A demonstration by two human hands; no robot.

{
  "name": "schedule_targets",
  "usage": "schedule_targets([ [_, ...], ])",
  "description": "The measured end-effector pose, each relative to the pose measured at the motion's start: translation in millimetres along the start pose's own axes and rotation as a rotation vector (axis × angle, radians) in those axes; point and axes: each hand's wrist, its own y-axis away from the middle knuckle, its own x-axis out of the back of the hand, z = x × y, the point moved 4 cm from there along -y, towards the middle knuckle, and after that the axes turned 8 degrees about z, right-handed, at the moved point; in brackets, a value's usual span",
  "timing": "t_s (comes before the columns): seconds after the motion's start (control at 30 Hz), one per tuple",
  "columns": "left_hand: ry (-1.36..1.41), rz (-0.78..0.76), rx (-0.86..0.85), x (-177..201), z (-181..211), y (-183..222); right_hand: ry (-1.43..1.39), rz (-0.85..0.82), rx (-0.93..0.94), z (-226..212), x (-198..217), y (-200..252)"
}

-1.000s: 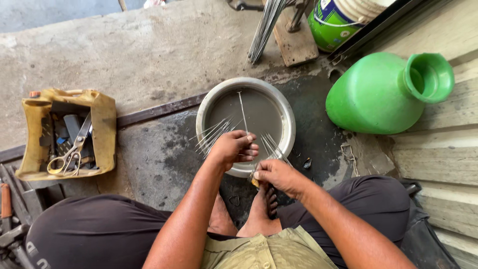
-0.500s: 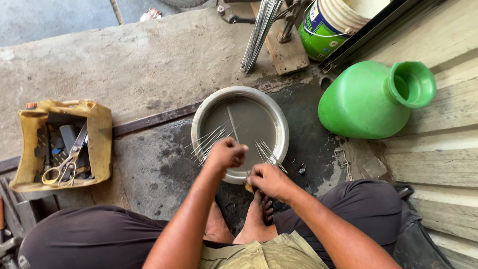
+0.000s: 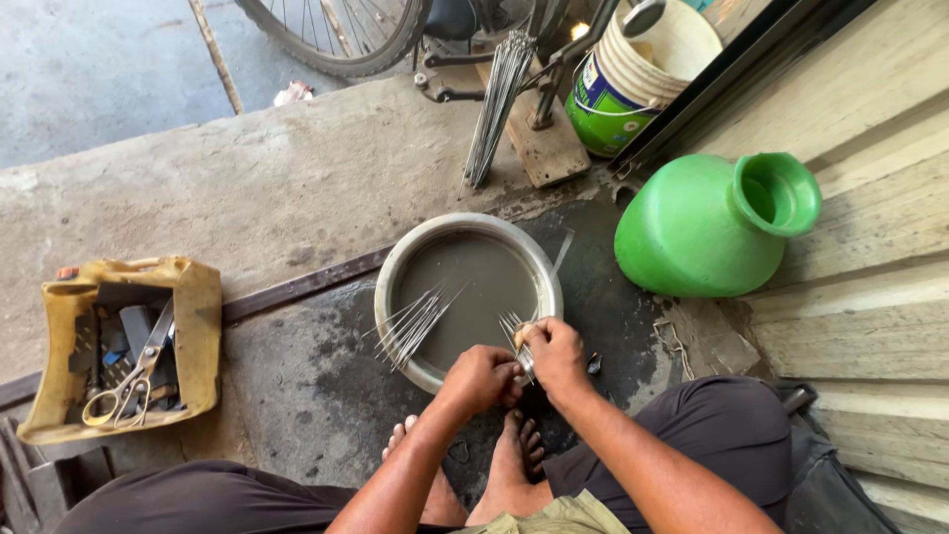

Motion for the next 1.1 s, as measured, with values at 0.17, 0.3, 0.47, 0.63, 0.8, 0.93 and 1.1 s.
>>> schedule_targets([
  [0.17, -0.445, 0.024, -0.057, 7.1, 18.7, 15.5, -0.163, 0.212, 0.045, -9.4, 33.8, -90.5],
  [0.3, -0.523, 0.227, -0.218, 11.4, 33.9, 18.1, 0.009, 0.213, 0.122, -11.3, 27.3, -83.2],
  [0.47, -0.434, 0.381, -0.281, 16.4, 36.9, 25.9, 0.073, -0.022, -0.011, 23.7, -19.5, 4.2],
  [0.63, -0.509, 0.266, -0.264, 8.9, 36.2, 24.5, -0.172, 0.205, -0.085, 17.9, 41.8, -115.4],
  [0.8, -0.483, 0.355, -0.324, 14.2, 35.6, 27.0, -0.181, 0.027, -0.157, 34.5, 4.5, -57.1],
  [0.93, -0.487, 0.398, -0.408, 15.8, 36.8, 26.3, 0.091, -0.108, 0.047, 33.1, -14.2, -20.4],
  [1.1, -0.518, 0.327, -0.355, 10.8, 36.6, 28.9, -0.318, 0.177, -0.129, 12.5, 53.0, -125.4],
])
